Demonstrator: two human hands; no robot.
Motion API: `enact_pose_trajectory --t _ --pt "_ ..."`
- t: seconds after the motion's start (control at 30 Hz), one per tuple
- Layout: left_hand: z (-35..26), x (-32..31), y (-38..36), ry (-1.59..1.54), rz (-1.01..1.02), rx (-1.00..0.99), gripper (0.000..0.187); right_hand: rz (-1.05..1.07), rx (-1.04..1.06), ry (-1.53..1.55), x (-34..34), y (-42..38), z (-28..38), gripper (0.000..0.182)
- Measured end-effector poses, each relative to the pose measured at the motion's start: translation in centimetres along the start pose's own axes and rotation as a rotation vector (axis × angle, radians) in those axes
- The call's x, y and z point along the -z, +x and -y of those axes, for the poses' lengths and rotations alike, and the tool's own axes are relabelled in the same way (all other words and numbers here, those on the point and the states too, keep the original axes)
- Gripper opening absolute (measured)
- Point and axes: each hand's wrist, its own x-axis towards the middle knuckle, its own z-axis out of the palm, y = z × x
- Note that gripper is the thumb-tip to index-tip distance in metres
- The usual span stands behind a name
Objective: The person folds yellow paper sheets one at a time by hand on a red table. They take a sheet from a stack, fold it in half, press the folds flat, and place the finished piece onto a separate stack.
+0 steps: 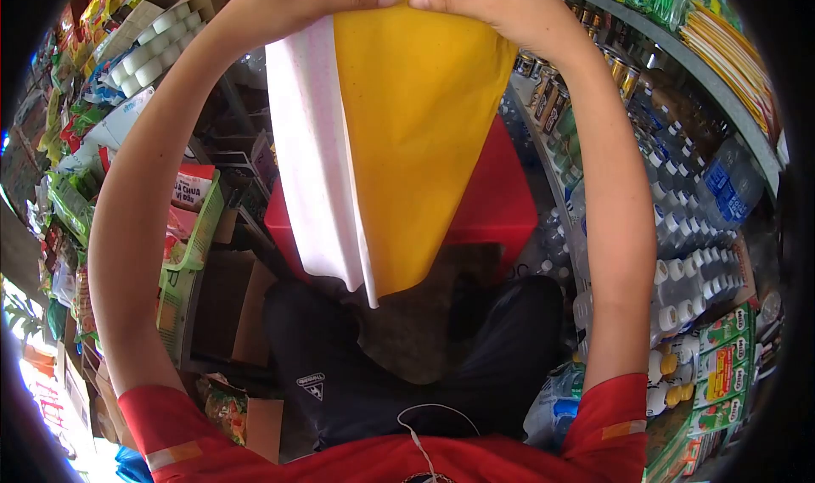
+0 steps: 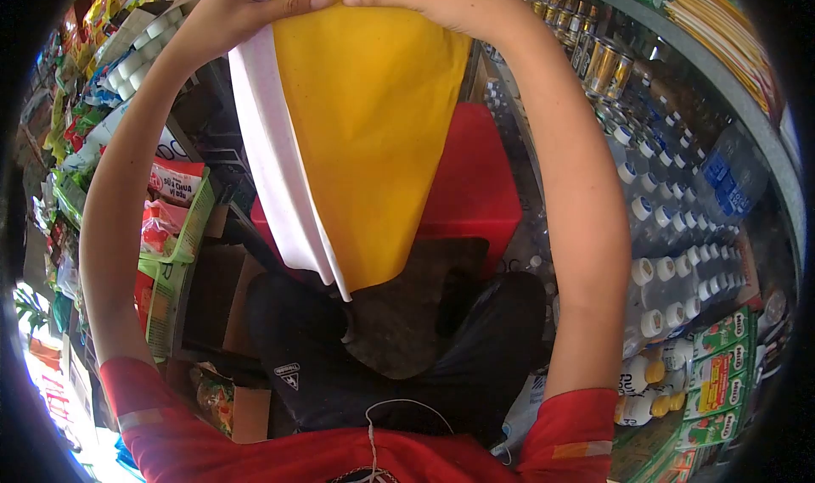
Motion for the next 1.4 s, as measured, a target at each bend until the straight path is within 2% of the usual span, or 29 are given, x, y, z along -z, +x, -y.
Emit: enact_pose_trajectory --t 0.17,0.33,0.67,1.03,1.17,1.4 --pt "0.0 0.2 -0.5 0.019 -0.018 0.008 0.034 0.046 -0.017 0.222 -0.2 0.1 -0.7 0.019" --pt "-0.1 0.7 -0.5 0.069 0.027 0.066 0.034 0.05 -0.043 0.223 -0.8 0.5 -1.7 0.017" --pt "-0.1 0.2 -0.4 -0.015 0.034 0.012 0.029 0.101 -0.024 0.213 -0.7 0.4 -1.8 0.018" --pt "-0.2 0.1 -0.4 -0.111 0.04 -0.021 0.021 0.07 -0.081 0.315 -0.6 -0.6 -2.6 0.033" --pt "0.0 -0.2 -0.4 -0.214 0.05 -0.02 0.023 -0.068 0.072 0.345 -2.0 -1.3 -3.2 0.034" --pt "-0.7 -0.2 -0.4 -0.166 0.068 -0.016 0.032 -0.039 0.024 0.291 -2.5 -2.2 -2.2 0.028"
